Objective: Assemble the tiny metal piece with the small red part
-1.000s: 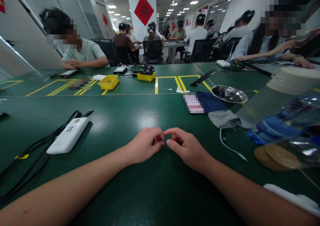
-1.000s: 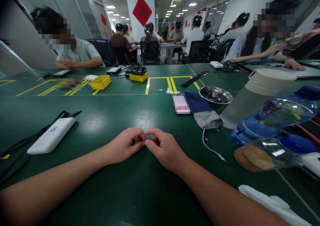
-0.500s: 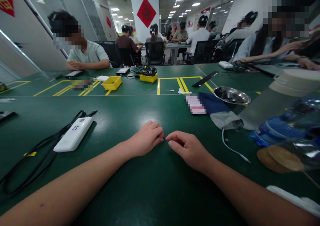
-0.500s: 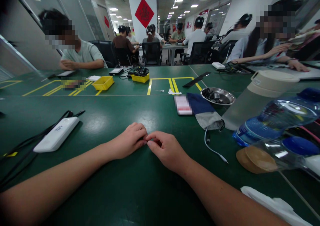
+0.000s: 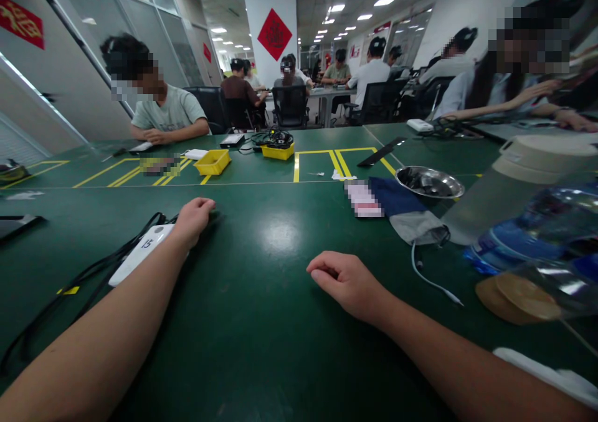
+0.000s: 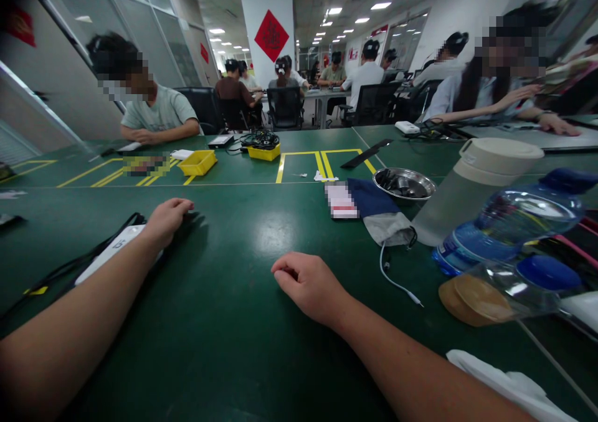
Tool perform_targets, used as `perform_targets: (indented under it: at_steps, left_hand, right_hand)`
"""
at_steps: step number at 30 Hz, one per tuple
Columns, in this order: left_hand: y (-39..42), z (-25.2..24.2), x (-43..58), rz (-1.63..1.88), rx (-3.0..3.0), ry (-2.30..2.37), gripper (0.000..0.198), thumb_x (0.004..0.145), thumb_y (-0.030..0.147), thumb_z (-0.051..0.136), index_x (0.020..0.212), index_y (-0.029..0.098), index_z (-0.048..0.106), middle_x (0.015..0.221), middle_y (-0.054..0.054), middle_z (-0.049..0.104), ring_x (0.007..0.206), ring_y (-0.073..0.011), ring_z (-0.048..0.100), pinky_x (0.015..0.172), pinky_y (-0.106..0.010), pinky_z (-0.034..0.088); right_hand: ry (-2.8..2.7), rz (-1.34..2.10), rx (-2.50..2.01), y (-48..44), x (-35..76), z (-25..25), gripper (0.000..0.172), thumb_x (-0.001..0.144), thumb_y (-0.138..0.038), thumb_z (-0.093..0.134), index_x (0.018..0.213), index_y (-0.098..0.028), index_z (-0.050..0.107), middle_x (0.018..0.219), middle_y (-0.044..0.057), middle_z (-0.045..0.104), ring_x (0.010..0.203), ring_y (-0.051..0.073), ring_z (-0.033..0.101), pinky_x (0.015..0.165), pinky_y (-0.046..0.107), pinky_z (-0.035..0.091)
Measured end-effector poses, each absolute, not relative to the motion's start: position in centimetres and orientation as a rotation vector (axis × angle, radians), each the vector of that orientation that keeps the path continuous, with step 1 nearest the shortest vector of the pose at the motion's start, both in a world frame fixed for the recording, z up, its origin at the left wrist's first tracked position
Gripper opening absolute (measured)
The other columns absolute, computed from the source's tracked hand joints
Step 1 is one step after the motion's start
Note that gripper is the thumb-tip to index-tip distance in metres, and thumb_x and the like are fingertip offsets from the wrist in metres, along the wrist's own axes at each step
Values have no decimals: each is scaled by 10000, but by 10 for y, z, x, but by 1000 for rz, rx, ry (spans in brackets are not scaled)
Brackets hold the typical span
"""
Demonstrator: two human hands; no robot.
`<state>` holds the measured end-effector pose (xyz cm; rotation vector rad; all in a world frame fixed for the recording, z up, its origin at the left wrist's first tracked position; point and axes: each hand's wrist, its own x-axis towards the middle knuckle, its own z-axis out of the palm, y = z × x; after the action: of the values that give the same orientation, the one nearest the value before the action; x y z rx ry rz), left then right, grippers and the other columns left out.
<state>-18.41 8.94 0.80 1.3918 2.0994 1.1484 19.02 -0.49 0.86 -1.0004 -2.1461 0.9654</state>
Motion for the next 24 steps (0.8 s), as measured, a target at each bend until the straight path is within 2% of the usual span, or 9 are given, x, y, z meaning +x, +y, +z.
perform_targets:
  at_steps: [2,5,10,13,17,20,24]
  left_hand:
    - [88,9,-188,1313,1226,2062,214,921,292,420,896,136,564,892,-45,640,871,-178,556,793,-310,422]
    - [90,11,-189,1498,1025,1972,301,982,284,287,928,115,530,968,-50,641,946,-150,556,860,-298,414]
    - [97,9,-192,1689,792,1842,389,1008,344,218,922,124,528,1058,-66,639,1096,-160,528,1013,-340,341]
    - [100,8,-187,1713,762,1715,484,1011,400,166,919,131,558,1058,-97,661,1092,-165,571,1003,-333,377]
    - [96,9,-162,1535,804,1424,551,1007,455,181,975,118,616,1004,-144,698,1023,-197,643,950,-349,446]
    - [83,9,-129,1330,932,1213,507,997,470,285,1066,105,629,1013,-147,706,1026,-228,649,972,-392,438]
    - [56,10,-80,1019,1283,1092,440,957,467,445,1152,123,638,1141,-145,688,1089,-252,621,1023,-420,394]
  right_hand:
    - [-2149,962,-989,-5,191,7,139,889,-182,559,916,-186,696,816,24,680,727,152,616,673,280,448]
    - [-2152,949,-975,-4,191,6,143,888,-176,557,912,-179,698,834,32,686,748,157,625,692,284,455]
    - [-2161,954,-985,-5,191,7,142,886,-178,560,904,-178,700,832,30,687,753,157,626,693,284,457]
    - [-2160,953,-991,-5,191,6,143,883,-180,562,905,-179,704,838,31,691,761,158,629,702,285,457]
    - [-2140,970,-999,-3,191,5,141,882,-186,566,908,-177,704,827,28,689,746,154,629,693,278,455]
    - [-2128,982,-1001,-2,191,4,144,887,-196,562,914,-181,703,816,22,687,733,151,626,678,272,452]
    - [-2122,977,-1008,-1,191,4,140,884,-189,563,894,-178,702,810,20,691,730,150,626,674,268,448]
